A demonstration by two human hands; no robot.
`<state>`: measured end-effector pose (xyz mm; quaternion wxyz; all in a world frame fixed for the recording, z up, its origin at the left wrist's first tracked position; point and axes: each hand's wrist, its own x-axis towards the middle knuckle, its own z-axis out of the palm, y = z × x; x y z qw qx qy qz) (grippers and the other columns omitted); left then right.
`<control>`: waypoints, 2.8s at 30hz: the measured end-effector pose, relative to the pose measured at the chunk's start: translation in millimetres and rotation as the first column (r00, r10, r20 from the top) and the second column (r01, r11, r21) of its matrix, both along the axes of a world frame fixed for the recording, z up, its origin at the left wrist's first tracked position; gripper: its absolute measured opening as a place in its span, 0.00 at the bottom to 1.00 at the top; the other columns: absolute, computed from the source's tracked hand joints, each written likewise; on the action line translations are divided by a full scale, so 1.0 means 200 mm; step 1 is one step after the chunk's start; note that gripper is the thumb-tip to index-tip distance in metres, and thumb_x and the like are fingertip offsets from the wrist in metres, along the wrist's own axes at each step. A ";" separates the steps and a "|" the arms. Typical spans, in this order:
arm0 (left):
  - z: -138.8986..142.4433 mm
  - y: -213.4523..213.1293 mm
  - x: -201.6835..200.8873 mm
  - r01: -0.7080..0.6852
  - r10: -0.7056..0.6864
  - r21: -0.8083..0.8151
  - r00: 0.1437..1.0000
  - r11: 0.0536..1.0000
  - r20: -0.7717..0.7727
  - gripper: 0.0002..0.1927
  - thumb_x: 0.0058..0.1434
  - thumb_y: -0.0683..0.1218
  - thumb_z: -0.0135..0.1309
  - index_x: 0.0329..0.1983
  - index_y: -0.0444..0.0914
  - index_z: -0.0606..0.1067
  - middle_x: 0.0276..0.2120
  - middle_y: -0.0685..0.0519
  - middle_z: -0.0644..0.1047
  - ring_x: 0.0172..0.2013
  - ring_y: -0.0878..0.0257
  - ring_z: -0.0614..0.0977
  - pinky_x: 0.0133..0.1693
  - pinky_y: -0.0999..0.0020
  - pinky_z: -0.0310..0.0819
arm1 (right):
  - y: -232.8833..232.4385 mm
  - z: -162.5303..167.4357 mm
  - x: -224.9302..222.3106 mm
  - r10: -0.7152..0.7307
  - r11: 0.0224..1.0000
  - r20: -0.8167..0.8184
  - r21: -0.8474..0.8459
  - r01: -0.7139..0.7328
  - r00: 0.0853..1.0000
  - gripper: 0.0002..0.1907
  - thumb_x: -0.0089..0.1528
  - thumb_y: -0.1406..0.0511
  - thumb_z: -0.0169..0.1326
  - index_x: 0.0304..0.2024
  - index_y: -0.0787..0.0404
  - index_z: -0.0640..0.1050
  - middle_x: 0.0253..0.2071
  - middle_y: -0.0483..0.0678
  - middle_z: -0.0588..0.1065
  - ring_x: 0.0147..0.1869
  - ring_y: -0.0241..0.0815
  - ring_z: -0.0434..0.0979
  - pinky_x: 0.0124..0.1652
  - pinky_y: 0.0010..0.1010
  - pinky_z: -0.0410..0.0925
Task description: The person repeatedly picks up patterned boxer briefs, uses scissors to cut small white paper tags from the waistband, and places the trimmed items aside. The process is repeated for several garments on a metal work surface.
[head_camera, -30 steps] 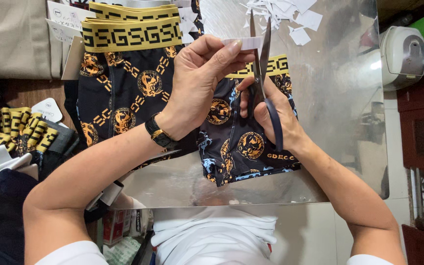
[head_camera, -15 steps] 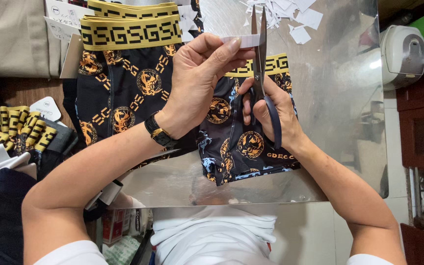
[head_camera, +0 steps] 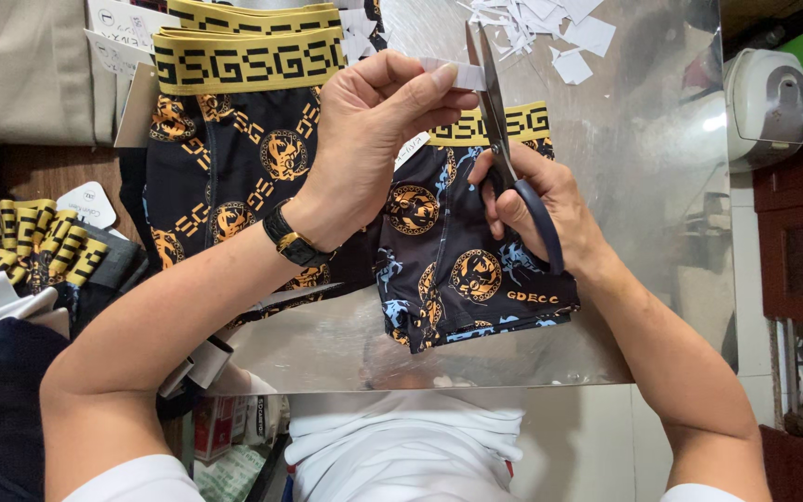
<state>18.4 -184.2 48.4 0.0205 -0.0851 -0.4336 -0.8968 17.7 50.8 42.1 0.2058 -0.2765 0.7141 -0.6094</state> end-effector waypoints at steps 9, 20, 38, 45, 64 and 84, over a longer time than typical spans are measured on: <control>-0.01 -0.02 -0.02 -0.002 0.005 -0.053 0.999 0.999 0.047 0.07 0.68 0.41 0.60 0.43 0.30 0.79 0.39 0.46 0.83 0.42 0.58 0.88 0.50 0.65 0.85 | 0.07 0.04 -0.04 0.008 0.992 -0.020 0.124 -0.006 1.000 0.34 0.62 0.40 0.56 0.49 0.62 0.75 0.25 0.38 0.68 0.27 0.27 0.69 0.28 0.19 0.63; -0.03 -0.03 -0.03 0.007 -0.002 -0.081 0.998 0.997 0.061 0.06 0.68 0.42 0.61 0.41 0.32 0.79 0.38 0.46 0.84 0.41 0.60 0.88 0.48 0.67 0.86 | 0.12 0.04 -0.08 -0.009 0.978 -0.077 0.209 0.024 0.997 0.29 0.61 0.45 0.61 0.45 0.64 0.77 0.25 0.37 0.66 0.25 0.25 0.64 0.24 0.20 0.58; 0.04 0.06 0.09 -0.748 -0.298 -0.530 0.441 0.399 -0.846 0.13 0.63 0.41 0.66 0.49 0.34 0.78 0.40 0.50 0.79 0.39 0.58 0.83 0.41 0.63 0.77 | 0.04 0.01 -0.03 -0.305 0.913 0.135 -0.241 0.329 0.943 0.18 0.68 0.74 0.59 0.57 0.65 0.69 0.40 0.47 0.77 0.40 0.34 0.77 0.42 0.25 0.73; -0.04 0.12 0.13 0.044 -0.126 -0.585 0.987 0.810 -0.100 0.14 0.65 0.41 0.61 0.53 0.33 0.78 0.39 0.53 0.83 0.39 0.70 0.84 0.43 0.75 0.82 | 0.05 0.00 -0.04 -0.373 0.924 -0.124 -0.143 0.355 0.920 0.18 0.67 0.74 0.64 0.55 0.64 0.71 0.37 0.44 0.77 0.39 0.28 0.75 0.42 0.20 0.69; 0.04 -0.08 -0.04 -0.125 0.109 -0.207 0.990 0.970 -0.087 0.10 0.70 0.43 0.61 0.49 0.32 0.81 0.41 0.50 0.84 0.43 0.66 0.86 0.47 0.71 0.83 | 0.03 0.08 0.02 -0.047 0.987 -0.081 0.152 0.059 0.996 0.30 0.64 0.45 0.59 0.52 0.64 0.76 0.30 0.37 0.66 0.32 0.25 0.62 0.32 0.19 0.57; 0.04 -0.11 -0.07 -0.075 0.057 -0.178 0.992 0.981 -0.109 0.11 0.71 0.44 0.60 0.49 0.30 0.81 0.39 0.48 0.84 0.41 0.64 0.87 0.48 0.70 0.85 | 0.05 0.05 -0.01 -0.019 0.991 -0.036 0.131 0.023 0.999 0.27 0.63 0.49 0.63 0.49 0.65 0.77 0.27 0.36 0.68 0.29 0.24 0.65 0.29 0.18 0.59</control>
